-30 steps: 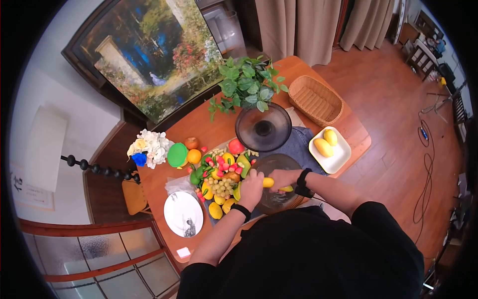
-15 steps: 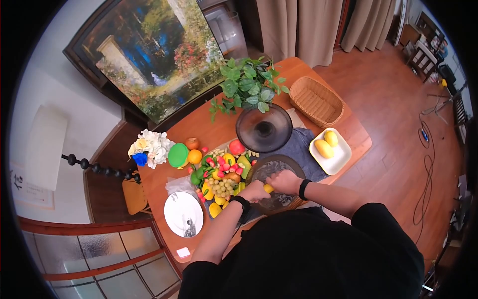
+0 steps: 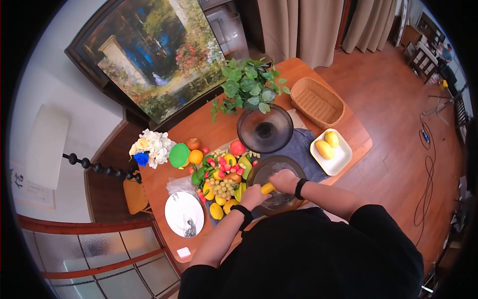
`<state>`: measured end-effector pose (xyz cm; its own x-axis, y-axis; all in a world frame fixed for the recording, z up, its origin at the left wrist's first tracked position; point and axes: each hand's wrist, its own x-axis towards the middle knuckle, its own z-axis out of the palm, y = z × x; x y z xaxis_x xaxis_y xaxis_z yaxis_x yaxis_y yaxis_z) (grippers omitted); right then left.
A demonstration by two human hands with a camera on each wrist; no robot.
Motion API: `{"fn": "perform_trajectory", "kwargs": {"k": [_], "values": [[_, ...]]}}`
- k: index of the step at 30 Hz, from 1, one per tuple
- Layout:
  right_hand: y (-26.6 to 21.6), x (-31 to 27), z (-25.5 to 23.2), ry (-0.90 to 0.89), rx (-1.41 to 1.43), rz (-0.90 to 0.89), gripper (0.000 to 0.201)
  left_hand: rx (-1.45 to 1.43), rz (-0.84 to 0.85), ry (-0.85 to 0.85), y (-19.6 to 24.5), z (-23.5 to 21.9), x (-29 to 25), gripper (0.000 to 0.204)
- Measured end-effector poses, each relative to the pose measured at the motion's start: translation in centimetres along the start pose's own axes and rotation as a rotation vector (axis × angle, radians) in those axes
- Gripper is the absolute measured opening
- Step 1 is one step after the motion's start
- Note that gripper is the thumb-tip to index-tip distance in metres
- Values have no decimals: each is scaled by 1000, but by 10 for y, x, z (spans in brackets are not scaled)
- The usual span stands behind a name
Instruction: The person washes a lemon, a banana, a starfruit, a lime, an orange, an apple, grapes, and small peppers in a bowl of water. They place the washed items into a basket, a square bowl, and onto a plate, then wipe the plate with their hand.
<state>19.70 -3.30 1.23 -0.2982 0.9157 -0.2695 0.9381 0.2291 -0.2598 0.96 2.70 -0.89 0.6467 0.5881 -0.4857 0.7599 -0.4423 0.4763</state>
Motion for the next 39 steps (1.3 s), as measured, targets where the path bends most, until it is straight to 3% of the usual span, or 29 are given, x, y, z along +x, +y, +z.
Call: {"fn": "perform_trajectory", "kwargs": {"k": [2, 4, 5, 7, 11, 13, 14, 16, 18, 20, 25, 26, 28, 31, 32, 34, 39], "values": [[1, -2, 5, -11, -22, 32, 10, -50, 88, -10, -12, 5, 3, 46], [8, -6, 9, 125, -85, 43, 12, -706, -100, -400, -18, -4, 5, 35], [8, -8, 7, 127, -85, 44, 12, -704, -100, -400, -15, -10, 2, 35], [8, -14, 3, 218, -195, 87, 14, -915, -265, -534, -10, -18, -6, 22], [13, -19, 6, 274, -187, 111, 14, -903, -367, -578, -11, -18, 3, 24], [19, -22, 3, 120, 72, 179, 19, -508, -306, -261, -4, -8, 3, 23], [23, -25, 1, 118, 73, 181, 19, -508, -305, -264, -4, -6, 4, 23], [30, -32, -3, -106, 326, 169, 28, -522, -273, -299, -5, 0, 7, 23], [34, -36, -5, -105, 379, 176, 33, -505, -207, -235, -19, 24, 18, 23], [35, -39, -2, -106, 435, 180, 38, -488, -146, -172, -15, 20, 14, 24], [38, -44, 15, 224, 321, 271, 38, -365, -184, -252, -6, -4, 10, 27], [38, -44, 13, 224, 322, 272, 38, -364, -185, -252, -9, -4, 10, 27], [37, -44, 6, 70, 353, 333, 35, -80, -18, -132, -11, -3, 10, 30], [34, -45, 2, 89, 356, 338, 33, 120, 71, -23, -9, -1, 5, 28], [35, -44, 10, 89, 358, 337, 33, 120, 70, -24, -7, -1, 3, 28], [36, -40, 21, 297, 220, 322, 29, 147, 23, -41, -5, -2, 2, 23], [35, -38, 32, 289, 16, 301, 25, 118, -15, -12, -17, 6, 8, 20]]}}
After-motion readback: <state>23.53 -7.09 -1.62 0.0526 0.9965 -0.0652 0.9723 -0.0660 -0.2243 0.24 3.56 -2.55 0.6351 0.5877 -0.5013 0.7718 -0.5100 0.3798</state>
